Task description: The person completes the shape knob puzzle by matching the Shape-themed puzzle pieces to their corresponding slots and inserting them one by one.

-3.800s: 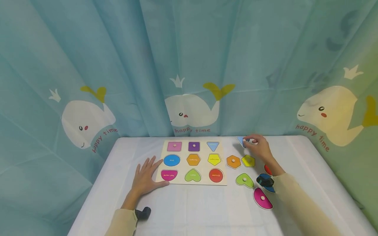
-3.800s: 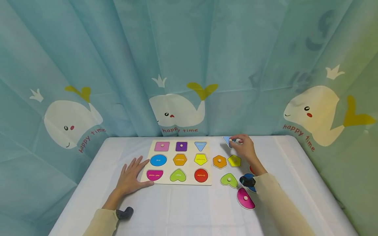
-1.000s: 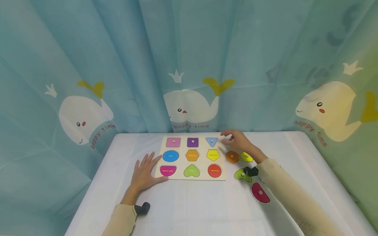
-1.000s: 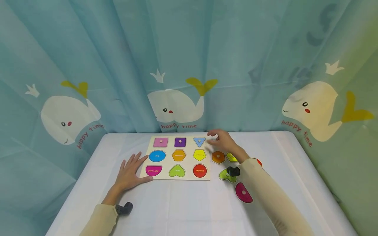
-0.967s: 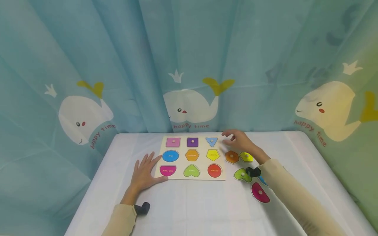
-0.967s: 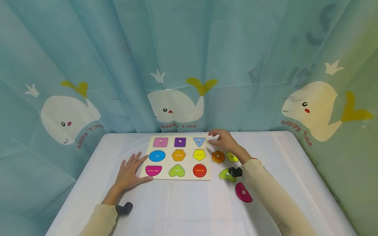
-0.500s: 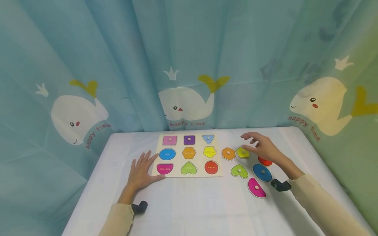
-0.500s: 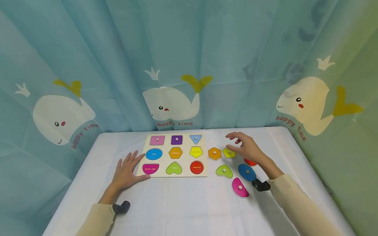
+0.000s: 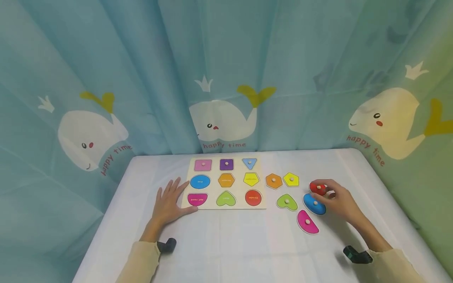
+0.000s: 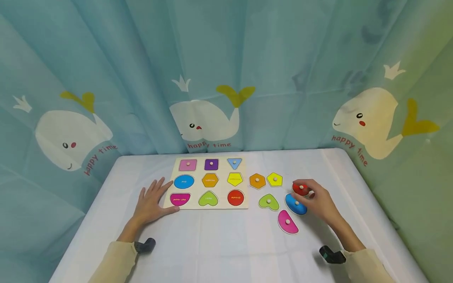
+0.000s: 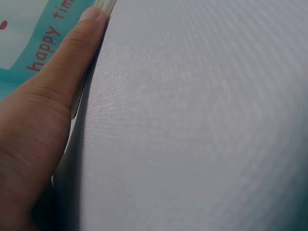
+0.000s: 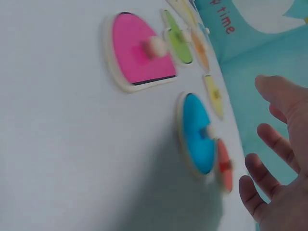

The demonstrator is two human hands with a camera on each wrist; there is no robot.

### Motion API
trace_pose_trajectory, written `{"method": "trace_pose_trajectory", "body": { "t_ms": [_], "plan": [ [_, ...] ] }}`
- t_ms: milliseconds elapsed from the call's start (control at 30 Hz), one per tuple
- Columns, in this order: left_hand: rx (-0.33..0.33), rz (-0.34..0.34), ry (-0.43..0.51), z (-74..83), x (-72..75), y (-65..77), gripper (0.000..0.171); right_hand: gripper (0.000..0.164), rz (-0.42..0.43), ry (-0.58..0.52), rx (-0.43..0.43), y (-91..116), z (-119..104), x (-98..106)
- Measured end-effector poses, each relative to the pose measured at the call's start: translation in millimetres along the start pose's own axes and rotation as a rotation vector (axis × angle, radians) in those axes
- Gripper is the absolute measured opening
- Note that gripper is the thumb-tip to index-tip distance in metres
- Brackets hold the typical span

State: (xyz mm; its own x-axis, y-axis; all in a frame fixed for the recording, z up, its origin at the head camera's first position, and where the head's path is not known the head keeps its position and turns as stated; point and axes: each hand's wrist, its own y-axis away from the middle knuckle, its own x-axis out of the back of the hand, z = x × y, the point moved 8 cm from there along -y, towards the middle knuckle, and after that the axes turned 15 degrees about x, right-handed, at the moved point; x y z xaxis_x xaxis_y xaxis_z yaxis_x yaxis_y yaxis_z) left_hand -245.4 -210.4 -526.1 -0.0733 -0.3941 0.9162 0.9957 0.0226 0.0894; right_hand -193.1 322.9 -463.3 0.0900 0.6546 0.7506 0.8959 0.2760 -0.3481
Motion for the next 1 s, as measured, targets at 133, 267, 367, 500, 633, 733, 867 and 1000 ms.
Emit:
{"method": "trace_pose_trajectory", "body": {
  "t_ms": [133,267,367,500,633,733,867,1000],
  "plan": [
    [-0.001,0.011,0.011,-0.6,3.8,-0.3,0.104,0.047,0.036,-0.005,-0.022,16,5,0],
    [0.004,0.006,0.011,-2.0,4.4,-0.5,0.104,0.046,0.037,0.01,-0.053,26,12,-3],
    [0.01,0.0,0.002,-2.8,3.2,-0.3,0.105,0.045,0.031,0.014,-0.078,32,16,-7],
    [0.011,0.004,0.013,-3.2,2.8,0.2,0.105,0.044,0.046,0.011,-0.061,35,17,-10],
    [-0.005,0.017,0.022,-2.9,2.4,0.4,0.105,0.038,0.047,-0.007,-0.046,35,15,-13],
    [-0.016,0.029,0.014,-2.9,1.2,-0.1,0.105,0.034,0.038,-0.013,-0.059,36,16,-17],
    [-0.017,0.028,0.015,-2.9,-0.6,-1.3,0.104,0.03,0.049,0.023,-0.067,39,18,-19],
    [-0.008,0.014,0.013,-2.5,-2.1,-1.9,0.104,0.028,0.072,0.068,-0.055,40,18,-20]
  ]
}}
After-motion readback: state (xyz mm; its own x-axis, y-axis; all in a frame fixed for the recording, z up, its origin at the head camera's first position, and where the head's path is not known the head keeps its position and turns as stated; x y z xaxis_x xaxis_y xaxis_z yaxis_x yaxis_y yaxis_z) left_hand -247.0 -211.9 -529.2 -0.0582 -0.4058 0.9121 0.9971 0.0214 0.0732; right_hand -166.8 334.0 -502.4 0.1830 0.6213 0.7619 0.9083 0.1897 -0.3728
